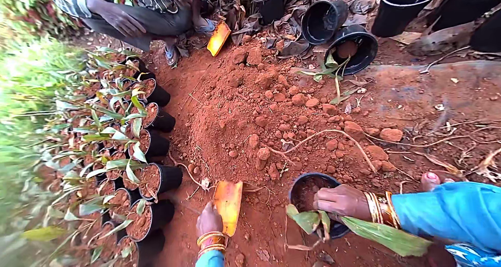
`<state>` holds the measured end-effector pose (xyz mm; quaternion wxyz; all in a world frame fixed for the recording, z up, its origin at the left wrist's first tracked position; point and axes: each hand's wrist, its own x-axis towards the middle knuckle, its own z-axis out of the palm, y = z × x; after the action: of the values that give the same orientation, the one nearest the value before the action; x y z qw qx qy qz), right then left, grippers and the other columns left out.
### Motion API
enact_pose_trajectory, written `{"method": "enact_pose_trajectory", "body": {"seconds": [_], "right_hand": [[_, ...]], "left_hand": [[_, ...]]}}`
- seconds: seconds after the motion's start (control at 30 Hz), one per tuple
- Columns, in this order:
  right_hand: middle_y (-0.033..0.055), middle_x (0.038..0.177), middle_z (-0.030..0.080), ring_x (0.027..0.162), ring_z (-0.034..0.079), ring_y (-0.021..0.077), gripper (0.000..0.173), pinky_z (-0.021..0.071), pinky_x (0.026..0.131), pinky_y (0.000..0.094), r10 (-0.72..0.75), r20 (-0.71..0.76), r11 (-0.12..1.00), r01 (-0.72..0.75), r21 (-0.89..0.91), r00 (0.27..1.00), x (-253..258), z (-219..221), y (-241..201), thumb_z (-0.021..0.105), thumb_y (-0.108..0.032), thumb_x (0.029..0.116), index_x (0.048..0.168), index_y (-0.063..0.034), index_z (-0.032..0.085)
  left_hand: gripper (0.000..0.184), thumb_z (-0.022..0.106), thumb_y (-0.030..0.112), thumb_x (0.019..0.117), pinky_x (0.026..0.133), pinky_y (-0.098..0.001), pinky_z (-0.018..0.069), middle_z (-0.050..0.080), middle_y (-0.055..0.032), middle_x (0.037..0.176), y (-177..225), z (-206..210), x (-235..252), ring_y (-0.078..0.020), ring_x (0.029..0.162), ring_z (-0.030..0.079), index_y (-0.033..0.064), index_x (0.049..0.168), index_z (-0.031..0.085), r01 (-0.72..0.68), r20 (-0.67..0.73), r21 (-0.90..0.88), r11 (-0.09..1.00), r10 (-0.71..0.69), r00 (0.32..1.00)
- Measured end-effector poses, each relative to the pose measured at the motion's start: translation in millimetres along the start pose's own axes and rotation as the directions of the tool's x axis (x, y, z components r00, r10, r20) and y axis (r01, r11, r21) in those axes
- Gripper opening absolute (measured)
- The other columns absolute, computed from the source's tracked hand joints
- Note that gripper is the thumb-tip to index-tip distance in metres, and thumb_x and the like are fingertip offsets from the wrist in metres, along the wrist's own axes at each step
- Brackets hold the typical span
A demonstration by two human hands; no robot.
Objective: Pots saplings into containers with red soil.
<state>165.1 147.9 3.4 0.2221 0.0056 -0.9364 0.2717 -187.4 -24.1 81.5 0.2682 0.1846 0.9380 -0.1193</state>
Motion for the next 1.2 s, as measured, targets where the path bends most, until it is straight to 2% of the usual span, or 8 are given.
{"method": "enact_pose_trajectory", "body": {"seconds": [0.3,0.53,0.67,0.8,0.87,0.97,1.07,1.2], "right_hand": [[0.0024,0.092,0.066,0.073,0.067,0.0167,0.012,0.0532,0.052,0.0292,-0.016,-0.005,0.999,0.015,-0.047,1.0,-9,7,7,0.051,-0.016,0.102,0.101,-0.0169,0.063],[0.0117,0.097,0.07,0.071,0.07,0.0263,0.016,0.0551,0.048,0.0391,0.057,-0.001,0.992,-0.056,0.115,0.998,7,-11,-3,0.063,-0.02,0.0935,0.106,-0.0154,0.073],[0.0108,0.098,0.069,0.075,0.069,0.0254,0.015,0.0567,0.053,0.0405,0.123,-0.02,0.973,-0.117,0.199,0.992,9,-12,-6,0.07,-0.024,0.0913,0.103,-0.0154,0.073],[0.0165,0.102,0.07,0.083,0.072,0.0317,0.014,0.059,0.059,0.0461,0.157,-0.002,0.952,-0.151,0.266,0.988,13,-19,-11,0.068,-0.012,0.0926,0.105,-0.0072,0.073],[0.0153,0.101,0.072,0.084,0.073,0.0301,0.013,0.0604,0.061,0.0443,0.145,-0.05,0.964,-0.13,0.231,0.988,14,-17,-10,0.062,-0.007,0.0962,0.103,-0.007,0.073],[0.0165,0.101,0.072,0.086,0.073,0.0312,0.015,0.0611,0.063,0.0455,0.122,-0.054,0.966,-0.106,0.235,0.991,14,-19,-13,0.059,-0.003,0.0959,0.103,-0.0039,0.073],[0.0141,0.101,0.072,0.083,0.073,0.027,0.015,0.0609,0.062,0.0407,0.078,-0.084,0.978,-0.06,0.201,0.993,12,-14,-9,0.059,-0.005,0.0976,0.102,-0.0063,0.073],[0.0116,0.101,0.071,0.08,0.072,0.0243,0.015,0.0597,0.057,0.0383,0.049,-0.095,0.987,-0.033,0.16,0.994,8,-6,-3,0.057,-0.008,0.0981,0.103,-0.0099,0.071]], "left_hand": [[0.033,0.061,0.013,0.0974,0.106,-0.055,0.0491,0.069,-0.0226,0.126,166,5,94,-0.0371,0.124,0.064,0.0045,0.129,0.067,-0.106,-0.135,-0.33,0.938,0.064,0.989],[0.032,0.058,-0.001,0.0933,0.104,-0.0564,0.0494,0.069,-0.0259,0.121,94,0,55,-0.0376,0.117,0.066,-0.0048,0.124,0.066,-0.298,-0.228,-0.467,0.833,0.212,0.95],[0.027,0.062,-0.001,0.0863,0.095,-0.0558,0.0531,0.072,-0.0233,0.103,63,-46,-7,-0.0339,0.1,0.071,-0.0075,0.112,0.068,-0.535,-0.35,-0.296,0.791,0.432,0.831],[0.028,0.059,0.003,0.0927,0.102,-0.0605,0.0479,0.072,-0.023,0.112,90,-95,-75,-0.04,0.113,0.067,-0.0008,0.117,0.071,-0.614,0.073,0.122,0.78,0.61,0.789],[0.033,0.056,0.008,0.0984,0.107,-0.0615,0.0449,0.069,-0.023,0.123,128,-102,-109,-0.0424,0.123,0.062,0.0058,0.129,0.067,-0.637,0.351,0.334,0.695,0.535,0.768],[0.033,0.052,0.011,0.102,0.101,-0.0637,0.0484,0.065,-0.0239,0.13,167,-88,-154,-0.0453,0.127,0.06,0.0096,0.133,0.064,-0.632,0.473,0.536,0.56,0.421,0.774],[0.036,0.049,0.009,0.1031,0.097,-0.0618,0.0517,0.066,-0.0245,0.128,155,-102,-172,-0.0455,0.123,0.062,0.0106,0.135,0.064,-0.542,0.372,0.579,0.609,0.395,0.84],[0.037,0.044,0.023,0.1098,0.105,-0.0632,0.0451,0.069,-0.0243,0.127,65,-96,-100,-0.0465,0.124,0.062,0.0107,0.137,0.065,-0.323,0.041,0.331,0.887,0.328,0.944]]}}
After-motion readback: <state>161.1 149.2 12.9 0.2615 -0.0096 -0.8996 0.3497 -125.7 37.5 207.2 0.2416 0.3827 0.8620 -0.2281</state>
